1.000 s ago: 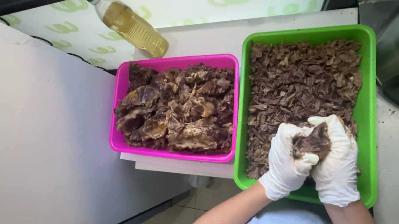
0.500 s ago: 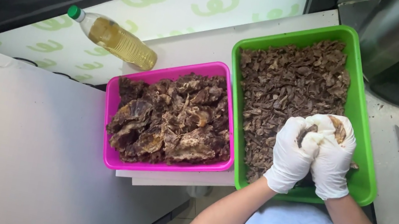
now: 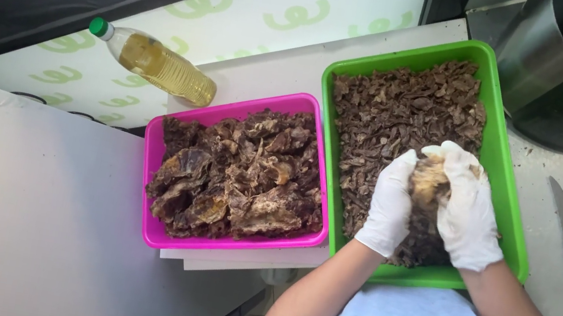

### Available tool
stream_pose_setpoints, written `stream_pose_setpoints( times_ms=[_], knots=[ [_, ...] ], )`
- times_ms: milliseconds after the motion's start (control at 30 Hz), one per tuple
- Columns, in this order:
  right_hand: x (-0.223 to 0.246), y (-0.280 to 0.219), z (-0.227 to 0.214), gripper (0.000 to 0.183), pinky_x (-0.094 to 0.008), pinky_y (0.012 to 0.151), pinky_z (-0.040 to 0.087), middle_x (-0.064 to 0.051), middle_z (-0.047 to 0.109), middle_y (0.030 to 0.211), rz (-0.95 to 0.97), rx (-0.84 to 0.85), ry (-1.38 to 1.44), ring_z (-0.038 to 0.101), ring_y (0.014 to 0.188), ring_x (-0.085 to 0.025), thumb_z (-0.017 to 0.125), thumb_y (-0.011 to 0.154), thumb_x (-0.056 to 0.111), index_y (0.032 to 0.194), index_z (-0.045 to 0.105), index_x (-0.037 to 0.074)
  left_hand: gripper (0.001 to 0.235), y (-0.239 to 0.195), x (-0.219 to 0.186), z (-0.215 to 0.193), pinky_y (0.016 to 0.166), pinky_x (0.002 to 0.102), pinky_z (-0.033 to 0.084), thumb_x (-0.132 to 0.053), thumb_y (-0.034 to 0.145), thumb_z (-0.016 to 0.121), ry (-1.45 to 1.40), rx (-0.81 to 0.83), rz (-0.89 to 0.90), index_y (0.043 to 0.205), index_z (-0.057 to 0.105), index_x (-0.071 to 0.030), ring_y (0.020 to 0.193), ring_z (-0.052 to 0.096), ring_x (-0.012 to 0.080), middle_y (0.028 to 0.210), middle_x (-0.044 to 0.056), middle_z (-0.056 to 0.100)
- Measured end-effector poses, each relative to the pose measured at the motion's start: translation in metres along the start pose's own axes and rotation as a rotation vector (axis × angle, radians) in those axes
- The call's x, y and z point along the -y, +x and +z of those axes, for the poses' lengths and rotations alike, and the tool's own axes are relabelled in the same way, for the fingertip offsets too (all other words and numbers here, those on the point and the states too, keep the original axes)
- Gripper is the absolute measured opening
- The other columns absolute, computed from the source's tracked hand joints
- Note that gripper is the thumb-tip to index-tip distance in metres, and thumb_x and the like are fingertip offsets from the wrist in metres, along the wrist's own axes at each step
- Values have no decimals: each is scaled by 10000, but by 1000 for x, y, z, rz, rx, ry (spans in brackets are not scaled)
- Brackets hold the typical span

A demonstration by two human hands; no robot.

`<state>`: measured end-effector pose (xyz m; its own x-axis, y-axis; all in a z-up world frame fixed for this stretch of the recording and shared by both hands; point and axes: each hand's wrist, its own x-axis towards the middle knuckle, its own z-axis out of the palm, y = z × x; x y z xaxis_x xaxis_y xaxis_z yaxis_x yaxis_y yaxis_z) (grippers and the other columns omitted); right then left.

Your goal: Manually shredding and sorting cooked meat from one container into another while wearing gloves.

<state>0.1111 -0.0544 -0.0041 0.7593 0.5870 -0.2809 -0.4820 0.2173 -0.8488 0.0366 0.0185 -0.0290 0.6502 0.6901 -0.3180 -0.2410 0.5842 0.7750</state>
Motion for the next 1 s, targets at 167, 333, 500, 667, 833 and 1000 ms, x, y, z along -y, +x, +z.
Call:
stream_pose_setpoints(
  times_ms=[167,333,500,667,833,1000],
  knots=[
    [13,-16,8,441,-331,1040,476,-96,606,1324,-74,223,-557,575,1227,-199,596,1014,256,1399,533,50,402,25,10,-21,880,314,543,-449,1048,510,-316,-110,-356,1094,699,-98,929,677,162,1017,23,732],
    [4,-17,-6,721,-415,1078,429,-246,524,1415,-509,417,-944,555,1294,-364,678,879,73,1531,374,11,379,23,16,-27,909,314,478,-449,1118,506,-99,-5,-316,1189,658,-110,962,601,136,1052,10,664],
    [-29,-8,-32,543,-411,1002,525,-223,625,1327,-512,266,-1121,655,1203,-375,626,953,49,1464,441,56,416,-7,16,-16,1009,298,449,-404,1130,368,314,69,-58,1257,586,-73,1088,569,148,1174,53,631],
    [-36,-7,-40,465,-412,964,551,-178,662,1280,-486,204,-1057,692,1151,-324,560,999,8,1449,453,53,398,-17,25,-28,1036,322,448,-357,1152,391,515,121,167,1274,570,-23,1142,561,195,1228,115,606],
    [-34,1,-57,470,-323,692,384,-53,576,1275,16,47,-182,440,890,-143,492,1178,117,1644,434,134,601,-39,-20,-7,1098,345,427,-334,927,701,906,185,302,1383,515,9,1258,530,242,1327,166,567],
    [31,-16,-53,394,-255,1020,468,-80,602,1389,5,297,-512,587,1203,-123,534,1065,116,1453,580,65,754,-23,7,-25,1086,359,428,-274,856,779,569,177,32,1452,447,45,1266,527,230,1375,164,560]
  ],
)
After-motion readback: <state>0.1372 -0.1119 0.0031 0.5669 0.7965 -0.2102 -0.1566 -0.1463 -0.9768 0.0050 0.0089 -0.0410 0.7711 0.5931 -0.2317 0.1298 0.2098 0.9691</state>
